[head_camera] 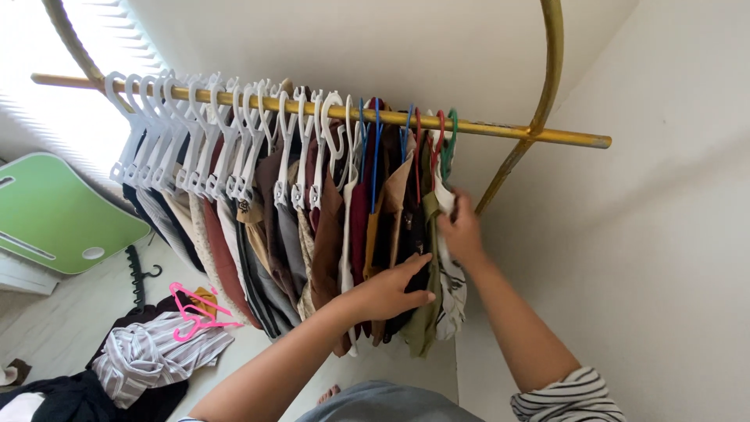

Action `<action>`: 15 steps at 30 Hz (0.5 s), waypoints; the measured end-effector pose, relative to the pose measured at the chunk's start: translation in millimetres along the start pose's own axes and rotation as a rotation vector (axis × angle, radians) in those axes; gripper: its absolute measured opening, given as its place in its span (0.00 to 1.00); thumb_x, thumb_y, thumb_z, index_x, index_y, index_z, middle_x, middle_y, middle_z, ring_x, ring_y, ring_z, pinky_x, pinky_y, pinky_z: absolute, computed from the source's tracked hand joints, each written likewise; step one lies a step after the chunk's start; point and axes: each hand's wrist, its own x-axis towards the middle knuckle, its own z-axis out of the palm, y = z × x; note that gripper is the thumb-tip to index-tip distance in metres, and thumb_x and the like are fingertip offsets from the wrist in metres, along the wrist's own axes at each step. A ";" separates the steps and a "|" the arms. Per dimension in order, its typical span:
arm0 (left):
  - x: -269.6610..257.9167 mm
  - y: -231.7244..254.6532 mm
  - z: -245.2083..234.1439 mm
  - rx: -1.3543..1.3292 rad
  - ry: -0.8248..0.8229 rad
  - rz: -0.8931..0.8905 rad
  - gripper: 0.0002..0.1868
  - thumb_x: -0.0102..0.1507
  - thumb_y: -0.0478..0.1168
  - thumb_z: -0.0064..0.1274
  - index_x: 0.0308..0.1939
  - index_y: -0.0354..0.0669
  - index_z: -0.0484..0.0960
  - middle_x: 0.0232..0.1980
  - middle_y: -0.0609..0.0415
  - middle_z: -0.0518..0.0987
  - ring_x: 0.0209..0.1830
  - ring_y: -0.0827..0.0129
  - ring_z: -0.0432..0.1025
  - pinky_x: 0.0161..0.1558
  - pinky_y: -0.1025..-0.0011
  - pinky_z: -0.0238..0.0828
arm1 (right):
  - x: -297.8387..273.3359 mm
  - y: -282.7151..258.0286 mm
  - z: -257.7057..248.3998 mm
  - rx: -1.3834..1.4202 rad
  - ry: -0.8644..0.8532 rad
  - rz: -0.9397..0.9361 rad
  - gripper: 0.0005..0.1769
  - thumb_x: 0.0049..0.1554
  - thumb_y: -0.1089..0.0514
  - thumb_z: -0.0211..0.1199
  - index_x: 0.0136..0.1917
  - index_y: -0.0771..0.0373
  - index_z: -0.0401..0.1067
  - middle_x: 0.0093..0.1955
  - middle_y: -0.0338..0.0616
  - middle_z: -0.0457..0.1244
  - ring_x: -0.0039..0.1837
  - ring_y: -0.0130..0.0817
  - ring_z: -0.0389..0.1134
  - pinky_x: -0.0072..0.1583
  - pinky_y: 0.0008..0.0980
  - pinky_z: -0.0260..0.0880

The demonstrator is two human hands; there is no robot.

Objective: The person is hanging clothes onto hangers and placing them on a garment rack.

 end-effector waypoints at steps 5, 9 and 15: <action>4.3 15.4 2.1 0.154 0.014 -0.084 0.45 0.67 0.52 0.52 0.81 0.42 0.47 0.80 0.30 0.49 0.80 0.45 0.48 0.74 0.62 0.49 | -6.9 -26.5 -2.4 -0.113 -0.087 0.012 0.31 0.63 0.61 0.54 0.78 0.63 0.56 0.62 0.50 0.64 0.60 0.38 0.67 0.62 0.36 0.67; 4.9 38.0 -2.7 0.064 0.011 -0.330 0.40 0.68 0.46 0.49 0.83 0.47 0.57 0.63 0.35 0.83 0.63 0.49 0.76 0.63 0.63 0.70 | -31.3 -31.7 -13.7 -0.254 -0.154 -0.097 0.48 0.52 0.68 0.58 0.83 0.70 0.44 0.78 0.68 0.52 0.74 0.60 0.55 0.66 0.46 0.59; 61.9 -63.5 56.4 -0.508 0.004 0.022 0.35 0.66 0.40 0.51 0.76 0.33 0.61 0.70 0.43 0.75 0.67 0.65 0.71 0.64 0.73 0.68 | -99.2 27.2 -2.1 -0.287 0.028 0.278 0.40 0.56 0.63 0.61 0.79 0.63 0.54 0.61 0.57 0.68 0.56 0.48 0.75 0.54 0.45 0.75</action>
